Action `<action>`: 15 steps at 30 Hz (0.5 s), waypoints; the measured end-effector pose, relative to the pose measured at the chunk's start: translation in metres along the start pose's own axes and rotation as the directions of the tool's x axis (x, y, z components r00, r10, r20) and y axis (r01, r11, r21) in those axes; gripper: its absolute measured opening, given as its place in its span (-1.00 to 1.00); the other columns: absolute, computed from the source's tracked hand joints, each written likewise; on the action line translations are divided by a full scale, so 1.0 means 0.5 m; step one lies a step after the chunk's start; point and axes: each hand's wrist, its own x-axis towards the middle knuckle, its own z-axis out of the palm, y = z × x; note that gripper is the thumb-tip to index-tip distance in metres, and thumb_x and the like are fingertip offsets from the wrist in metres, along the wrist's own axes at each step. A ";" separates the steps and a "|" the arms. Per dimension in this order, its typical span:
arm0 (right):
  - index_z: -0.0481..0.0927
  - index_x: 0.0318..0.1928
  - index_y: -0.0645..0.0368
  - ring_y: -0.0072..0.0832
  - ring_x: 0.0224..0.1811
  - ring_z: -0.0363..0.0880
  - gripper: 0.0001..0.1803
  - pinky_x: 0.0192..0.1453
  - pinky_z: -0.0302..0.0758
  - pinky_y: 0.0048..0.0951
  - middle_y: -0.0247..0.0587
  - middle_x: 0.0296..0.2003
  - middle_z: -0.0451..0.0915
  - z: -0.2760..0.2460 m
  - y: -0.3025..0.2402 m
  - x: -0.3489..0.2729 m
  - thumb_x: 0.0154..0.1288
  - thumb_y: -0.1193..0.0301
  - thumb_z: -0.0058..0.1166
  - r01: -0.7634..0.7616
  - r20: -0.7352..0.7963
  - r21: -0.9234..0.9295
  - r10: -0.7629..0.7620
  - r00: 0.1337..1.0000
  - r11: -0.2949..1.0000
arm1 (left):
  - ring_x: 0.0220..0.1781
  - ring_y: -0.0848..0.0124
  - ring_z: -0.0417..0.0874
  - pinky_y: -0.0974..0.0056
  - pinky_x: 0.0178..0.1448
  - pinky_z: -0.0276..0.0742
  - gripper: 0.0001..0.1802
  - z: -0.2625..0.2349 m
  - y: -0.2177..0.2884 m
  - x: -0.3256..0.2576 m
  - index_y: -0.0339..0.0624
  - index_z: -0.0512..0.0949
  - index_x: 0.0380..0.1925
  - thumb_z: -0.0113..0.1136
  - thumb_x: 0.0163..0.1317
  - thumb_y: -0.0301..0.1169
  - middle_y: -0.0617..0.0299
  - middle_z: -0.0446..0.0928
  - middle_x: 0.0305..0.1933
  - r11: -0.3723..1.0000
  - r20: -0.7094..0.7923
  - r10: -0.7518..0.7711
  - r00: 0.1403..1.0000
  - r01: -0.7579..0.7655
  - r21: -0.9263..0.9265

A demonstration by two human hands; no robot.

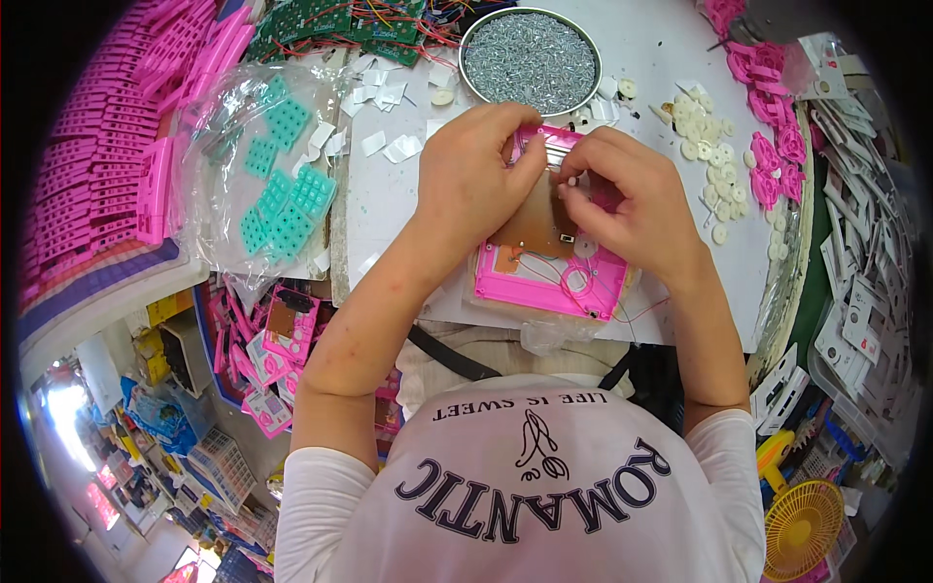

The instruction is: Assembling electronic toy components into pink plastic frames and packaging them.

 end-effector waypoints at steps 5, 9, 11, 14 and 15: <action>0.64 -0.19 0.20 -0.39 -0.47 0.63 -0.85 -0.38 0.54 -0.42 -0.21 -0.39 0.60 0.013 0.002 0.003 0.19 0.55 0.21 0.027 -0.105 -0.085 -0.036 0.994 0.996 | -0.46 0.33 0.60 0.29 -0.33 0.52 -0.86 0.006 -0.004 0.011 -0.19 0.69 -0.26 0.38 0.17 -0.44 0.16 0.64 -0.38 0.996 0.070 0.090 0.993 -0.089 -0.004; 0.63 -0.17 0.26 -0.51 -0.54 0.65 -0.85 -0.42 0.56 -0.46 -0.24 -0.47 0.65 0.031 0.012 0.003 0.25 0.52 0.21 -0.208 -0.173 0.286 0.263 0.949 0.935 | -0.44 0.29 0.60 0.26 -0.33 0.49 -0.90 -0.015 0.002 -0.013 -0.20 0.65 -0.32 0.36 0.19 -0.46 0.17 0.61 -0.40 0.991 0.007 0.130 0.992 -0.130 0.040; 0.63 -0.17 0.32 -0.56 -0.54 0.66 -0.84 -0.42 0.57 -0.49 -0.25 -0.50 0.66 0.030 0.022 0.032 0.27 0.50 0.19 -0.294 -0.135 0.362 0.361 0.923 0.885 | -0.44 0.27 0.59 0.24 -0.34 0.47 -0.92 -0.024 0.000 -0.037 -0.19 0.62 -0.33 0.35 0.20 -0.48 0.17 0.59 -0.41 0.990 -0.025 0.117 0.993 -0.114 0.086; 0.66 -0.17 0.38 -0.52 -0.54 0.68 -0.76 -0.40 0.61 -0.46 -0.18 -0.48 0.69 0.010 0.015 0.095 0.27 0.41 0.20 -0.429 0.010 0.234 0.439 0.898 0.873 | -0.43 0.23 0.57 0.20 -0.33 0.45 -0.92 -0.021 -0.005 -0.064 -0.17 0.60 -0.33 0.33 0.22 -0.48 0.17 0.57 -0.42 0.987 -0.048 0.108 0.993 -0.101 0.128; 0.67 -0.18 0.37 -0.49 -0.55 0.68 -0.75 -0.39 0.61 -0.43 -0.15 -0.48 0.69 0.006 0.010 0.120 0.26 0.39 0.20 -0.461 0.079 0.164 0.454 0.887 0.872 | -0.43 0.20 0.58 0.15 -0.31 0.43 -0.92 -0.021 -0.006 -0.068 -0.15 0.59 -0.32 0.33 0.21 -0.48 0.18 0.57 -0.41 0.988 -0.054 0.093 0.994 -0.085 0.128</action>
